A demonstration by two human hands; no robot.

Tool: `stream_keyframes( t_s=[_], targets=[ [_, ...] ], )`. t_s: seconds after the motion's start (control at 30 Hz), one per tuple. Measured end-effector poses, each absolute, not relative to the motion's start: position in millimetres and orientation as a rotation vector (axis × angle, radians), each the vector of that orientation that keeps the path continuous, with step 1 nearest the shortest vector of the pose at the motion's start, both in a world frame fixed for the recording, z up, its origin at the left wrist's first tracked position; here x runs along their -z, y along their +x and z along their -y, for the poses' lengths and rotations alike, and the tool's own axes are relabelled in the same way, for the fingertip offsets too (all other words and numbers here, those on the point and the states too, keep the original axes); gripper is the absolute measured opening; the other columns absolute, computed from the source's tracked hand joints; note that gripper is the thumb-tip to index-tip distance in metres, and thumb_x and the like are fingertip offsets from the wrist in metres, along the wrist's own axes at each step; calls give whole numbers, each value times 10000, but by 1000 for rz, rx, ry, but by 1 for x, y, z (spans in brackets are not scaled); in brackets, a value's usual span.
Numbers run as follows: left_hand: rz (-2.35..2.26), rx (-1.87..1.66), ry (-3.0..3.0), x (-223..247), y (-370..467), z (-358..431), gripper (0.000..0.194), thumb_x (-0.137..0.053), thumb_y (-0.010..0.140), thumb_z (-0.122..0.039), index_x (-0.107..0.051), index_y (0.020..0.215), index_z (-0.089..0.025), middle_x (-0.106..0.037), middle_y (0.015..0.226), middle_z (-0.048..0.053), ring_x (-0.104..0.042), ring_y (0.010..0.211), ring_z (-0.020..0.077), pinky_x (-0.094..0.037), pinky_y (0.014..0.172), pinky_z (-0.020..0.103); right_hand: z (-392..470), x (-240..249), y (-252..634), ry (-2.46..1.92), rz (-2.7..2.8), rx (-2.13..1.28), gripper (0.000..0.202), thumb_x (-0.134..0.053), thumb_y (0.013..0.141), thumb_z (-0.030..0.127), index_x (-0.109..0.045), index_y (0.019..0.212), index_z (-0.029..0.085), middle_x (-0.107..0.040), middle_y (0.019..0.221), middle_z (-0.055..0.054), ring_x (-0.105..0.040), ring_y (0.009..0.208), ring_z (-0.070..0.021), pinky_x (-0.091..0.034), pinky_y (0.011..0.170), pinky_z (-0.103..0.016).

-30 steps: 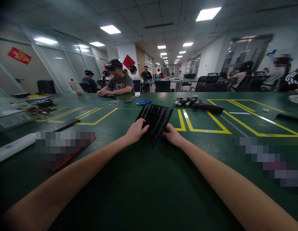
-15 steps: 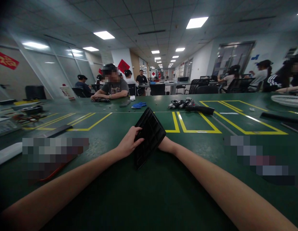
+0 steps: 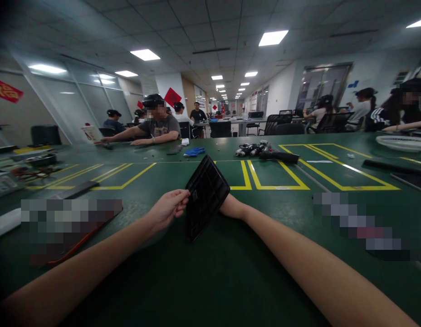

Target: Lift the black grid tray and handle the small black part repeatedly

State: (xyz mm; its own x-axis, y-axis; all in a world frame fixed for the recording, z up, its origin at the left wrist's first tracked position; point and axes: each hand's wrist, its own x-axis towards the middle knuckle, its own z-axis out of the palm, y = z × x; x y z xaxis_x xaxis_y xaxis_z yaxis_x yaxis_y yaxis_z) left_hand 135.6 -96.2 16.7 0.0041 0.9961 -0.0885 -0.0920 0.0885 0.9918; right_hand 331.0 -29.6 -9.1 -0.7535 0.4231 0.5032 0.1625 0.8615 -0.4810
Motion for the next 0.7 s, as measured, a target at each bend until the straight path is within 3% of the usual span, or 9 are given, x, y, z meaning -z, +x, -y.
stream_keyframes(
  t_s=[0.17, 0.43, 0.6, 0.7],
  targets=[
    [-1011, -1081, 1051, -17, 136, 91, 87, -542, 777, -151, -492, 848, -155, -478, 609, -48, -358, 395, 19, -226, 337, 117, 32, 7, 330, -449, 2408, -620, 312, -411, 865, 330, -632, 1053, 215, -604, 1165, -56, -504, 1140, -231, -364, 1022, -435],
    [-1133, -1017, 1228, -8, 133, 83, 192, -558, 766, -307, -435, 871, -204, -401, 519, -93, -257, 343, 32, -136, 325, 135, 25, 16, 330, -513, 2400, -633, 268, -455, 833, 257, -649, 1007, 194, -632, 1097, -65, -522, 1097, -235, -364, 1010, -451],
    [-1441, -1128, 1771, -4, 134, 80, 152, -503, 786, -337, -486, 775, -186, -438, 563, -59, -395, 468, 82, -297, 447, 201, 21, 21, 329, -527, 2377, -649, 260, -467, 822, 255, -651, 992, 185, -623, 1113, -78, -533, 1071, -238, -380, 993, -457],
    [-1678, -1064, 2056, -4, 135, 78, 285, -420, 835, -381, -464, 636, -183, -465, 582, -22, -451, 562, 129, -308, 521, 249, 21, 21, 330, -524, 2380, -637, 262, -469, 821, 249, -645, 1005, 189, -621, 1118, -68, -513, 1105, -237, -349, 1019, -459]
  ],
)
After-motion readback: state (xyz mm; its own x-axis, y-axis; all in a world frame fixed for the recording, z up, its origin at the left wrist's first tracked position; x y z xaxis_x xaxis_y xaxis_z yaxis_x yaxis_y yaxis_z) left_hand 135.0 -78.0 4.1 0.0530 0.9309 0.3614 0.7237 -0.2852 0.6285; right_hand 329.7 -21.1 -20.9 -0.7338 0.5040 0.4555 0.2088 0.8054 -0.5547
